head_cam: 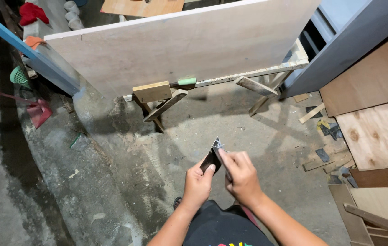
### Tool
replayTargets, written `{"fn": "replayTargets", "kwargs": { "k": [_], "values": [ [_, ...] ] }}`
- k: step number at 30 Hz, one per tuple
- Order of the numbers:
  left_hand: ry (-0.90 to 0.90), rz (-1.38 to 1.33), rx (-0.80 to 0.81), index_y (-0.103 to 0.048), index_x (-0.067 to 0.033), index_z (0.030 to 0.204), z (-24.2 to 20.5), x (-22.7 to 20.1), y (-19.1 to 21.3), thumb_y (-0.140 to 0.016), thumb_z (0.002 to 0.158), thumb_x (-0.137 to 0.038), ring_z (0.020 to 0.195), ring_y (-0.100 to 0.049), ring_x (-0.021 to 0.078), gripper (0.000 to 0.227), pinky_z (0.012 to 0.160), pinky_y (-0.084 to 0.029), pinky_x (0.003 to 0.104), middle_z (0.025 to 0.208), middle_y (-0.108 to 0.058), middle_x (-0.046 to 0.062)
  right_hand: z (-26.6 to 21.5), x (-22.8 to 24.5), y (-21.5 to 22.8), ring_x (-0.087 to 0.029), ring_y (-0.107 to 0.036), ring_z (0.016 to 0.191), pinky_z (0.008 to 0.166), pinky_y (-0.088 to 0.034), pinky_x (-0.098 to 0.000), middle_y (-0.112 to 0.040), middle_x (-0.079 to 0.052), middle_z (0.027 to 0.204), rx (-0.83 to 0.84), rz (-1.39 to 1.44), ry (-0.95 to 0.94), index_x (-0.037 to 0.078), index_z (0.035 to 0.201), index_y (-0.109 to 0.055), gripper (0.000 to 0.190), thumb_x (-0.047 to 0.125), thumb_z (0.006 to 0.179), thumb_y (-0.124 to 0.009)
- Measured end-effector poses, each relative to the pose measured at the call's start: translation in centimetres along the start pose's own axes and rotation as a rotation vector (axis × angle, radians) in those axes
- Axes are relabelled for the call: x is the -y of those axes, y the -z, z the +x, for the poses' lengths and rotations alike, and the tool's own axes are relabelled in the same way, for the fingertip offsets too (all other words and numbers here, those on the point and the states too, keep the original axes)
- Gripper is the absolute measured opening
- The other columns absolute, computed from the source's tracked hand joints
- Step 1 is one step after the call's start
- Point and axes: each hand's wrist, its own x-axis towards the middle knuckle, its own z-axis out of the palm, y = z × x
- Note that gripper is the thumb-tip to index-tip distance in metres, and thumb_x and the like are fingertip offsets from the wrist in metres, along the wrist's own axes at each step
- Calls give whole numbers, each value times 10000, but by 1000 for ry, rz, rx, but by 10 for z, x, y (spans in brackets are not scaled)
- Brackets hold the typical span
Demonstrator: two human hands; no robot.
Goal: The person scrapes a white wooden board using two metal scrapers. They repeatedly scrape the surface and edges, then scrape the scrapers against each other to remove residue. The person continues scraping the board and the scrapers throughout the clip.
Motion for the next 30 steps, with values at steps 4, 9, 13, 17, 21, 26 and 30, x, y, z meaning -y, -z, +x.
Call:
{"fn": "replayTargets", "kwargs": {
  "k": [4,9,13,17,21,26,30],
  "values": [
    [-32,39,-31,-717,-127,844,-2,5,5,-647,1058,-97,813,-571,67,227,717,-488,299,809,-654,-83,2,20,2,-392,-664,1014,844,-600,-468,-709,-249,1185,-15,32,145,-103,1472,-588,417,60,1102,-484],
    [-25,4,-21,-801,-14,1308,-2,6,2,-600,1032,-36,1104,-678,78,343,988,-561,273,1182,-808,-10,-8,8,-10,-386,-640,1038,891,-565,-446,-662,-221,1193,-32,1,47,45,1612,-516,670,-46,953,-585],
    [-114,127,-39,-593,-132,778,-8,16,8,-546,945,64,730,-480,80,262,638,-412,317,717,-530,-70,-1,12,-4,-360,-665,1007,849,-595,-432,-726,-219,1175,-38,-7,172,-12,1530,-590,416,51,1119,-586],
    [16,157,-58,-663,-126,1129,-9,9,9,-644,1036,-113,670,-441,40,96,593,-413,293,772,-587,-109,2,17,2,-364,-640,968,803,-568,-443,-675,-189,1139,-23,21,65,-30,1509,-582,518,-19,999,-492],
    [97,200,-29,-731,-129,1538,-9,-6,14,-619,1027,-160,554,-298,46,524,508,-283,311,633,-440,-94,-18,-39,-23,-326,-652,1009,839,-571,-410,-673,-166,1201,21,9,-43,138,1577,-598,898,-85,707,-611],
    [317,-169,-81,-691,13,1408,9,0,15,-645,951,-46,1144,-723,223,462,1003,-604,377,1237,-776,129,-2,-57,0,-287,-652,952,867,-539,-397,-671,-136,1049,-157,14,-247,66,1433,-722,537,-107,947,-576],
    [418,-559,-226,-525,40,1593,12,-13,12,-684,856,119,1180,-661,354,758,914,-623,455,1460,-645,258,-9,-41,7,-369,-749,950,864,-595,-438,-747,-126,993,-249,42,-357,56,1338,-795,462,-94,909,-713]
  ]
}}
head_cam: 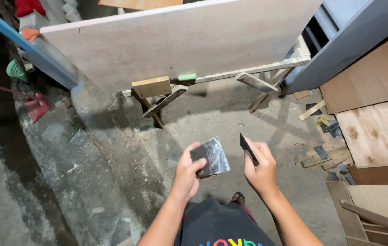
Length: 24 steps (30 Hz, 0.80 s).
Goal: The person scrapes a white wooden board using two metal scrapers. They repeatedly scrape the surface and edges, then scrape the scrapers against each other to remove residue. The person continues scraping the board and the scrapers throughout the clip.
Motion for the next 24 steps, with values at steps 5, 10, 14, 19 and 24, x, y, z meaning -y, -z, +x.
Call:
{"fn": "replayTargets", "kwargs": {
  "k": [5,10,14,19,24],
  "values": [
    [439,-260,75,-693,-57,1271,55,29,23,-635,952,-227,538,-516,129,366,405,-387,244,751,-563,21,-22,35,1,-385,-702,1032,943,-557,-491,-724,-162,1161,178,52,302,79,1423,-716,577,-47,863,-653],
    [703,-476,372,-600,60,1361,99,99,55,-587,1101,-440,575,-574,179,564,567,-507,320,660,-592,30,-4,90,5,-427,-688,1044,887,-592,-519,-697,-223,1191,339,154,689,-22,1370,-669,285,97,1125,-582],
    [733,-473,384,-595,51,1334,93,106,62,-586,1100,-444,570,-561,175,547,558,-497,313,658,-581,29,3,66,-1,-366,-666,959,838,-565,-478,-702,-198,1153,268,44,585,7,1397,-667,357,145,1069,-688],
    [754,-475,392,-588,40,1299,96,99,66,-585,1099,-448,563,-544,169,528,547,-483,303,657,-567,28,-4,77,6,-407,-687,935,806,-578,-504,-712,-222,1137,305,75,659,-13,1382,-659,298,99,1113,-595],
    [781,-483,411,-579,26,1253,85,108,72,-584,1098,-453,555,-522,162,504,531,-466,291,654,-549,27,0,71,7,-306,-603,861,744,-495,-436,-658,-152,997,353,59,397,41,1419,-632,342,179,1108,-672]
  ]
}}
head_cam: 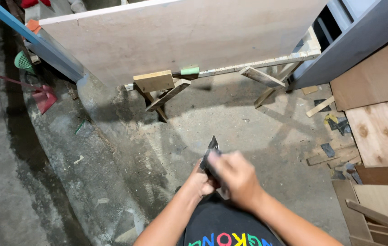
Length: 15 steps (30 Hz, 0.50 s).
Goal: The person scrapes a white wooden board using two metal scrapers. They repeatedly scrape the surface and edges, then scrape the scrapers against each other to remove residue. The person continues scraping the board and the scrapers throughout the clip.
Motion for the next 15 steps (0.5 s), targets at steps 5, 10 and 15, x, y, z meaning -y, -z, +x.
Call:
{"fn": "replayTargets", "kwargs": {
  "k": [5,10,15],
  "values": [
    [28,-7,8,-573,15,1219,-2,0,-1,-583,1097,-458,549,-505,157,488,519,-452,281,652,-536,25,2,-10,3,-352,-675,943,758,-603,-466,-708,-179,1115,-6,-43,176,5,1446,-619,429,41,1018,-623],
    [40,-14,18,-566,4,1185,1,-8,-5,-583,1096,-462,542,-488,151,474,508,-439,272,651,-522,24,4,2,10,-386,-673,934,802,-598,-495,-702,-178,1178,69,-16,255,-22,1432,-634,392,201,1140,-498],
    [68,-21,40,-557,-11,1139,3,-1,-3,-582,1095,-468,534,-466,144,459,492,-421,259,648,-504,22,15,6,15,-418,-724,1081,917,-608,-454,-724,-212,1180,4,36,198,27,1497,-599,411,181,1117,-624]
  ]
}}
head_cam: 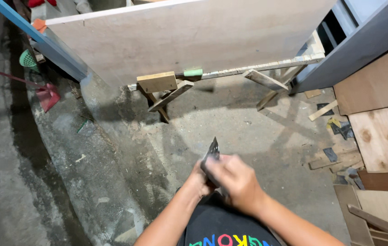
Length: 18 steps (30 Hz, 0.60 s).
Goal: The person scrapes a white wooden board using two metal scrapers. They repeatedly scrape the surface and edges, then scrape the scrapers against each other to remove residue. The person continues scraping the board and the scrapers throughout the clip.
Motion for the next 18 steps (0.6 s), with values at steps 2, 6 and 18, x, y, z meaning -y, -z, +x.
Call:
{"fn": "replayTargets", "kwargs": {
  "k": [2,6,18],
  "values": [
    [15,-4,-2,-555,-15,1128,-2,-11,-5,-581,1094,-469,532,-460,142,456,489,-417,256,648,-499,22,-1,0,-3,-381,-699,978,853,-600,-466,-718,-197,1134,-1,-6,52,14,1448,-625,354,155,1127,-575],
    [51,-8,14,-548,-26,1093,-11,4,8,-581,1093,-473,526,-443,136,449,477,-403,246,646,-485,21,-14,-47,-20,-286,-710,861,675,-588,-400,-708,-35,1025,-131,-184,-90,128,1324,-789,495,104,833,-729],
    [153,-23,45,-530,-56,1002,-18,-13,4,-579,1090,-485,509,-398,121,441,446,-368,220,641,-449,17,-10,-14,1,-308,-699,869,693,-544,-455,-726,-124,1039,-35,-209,192,23,1368,-707,304,111,1136,-533]
  ]
}}
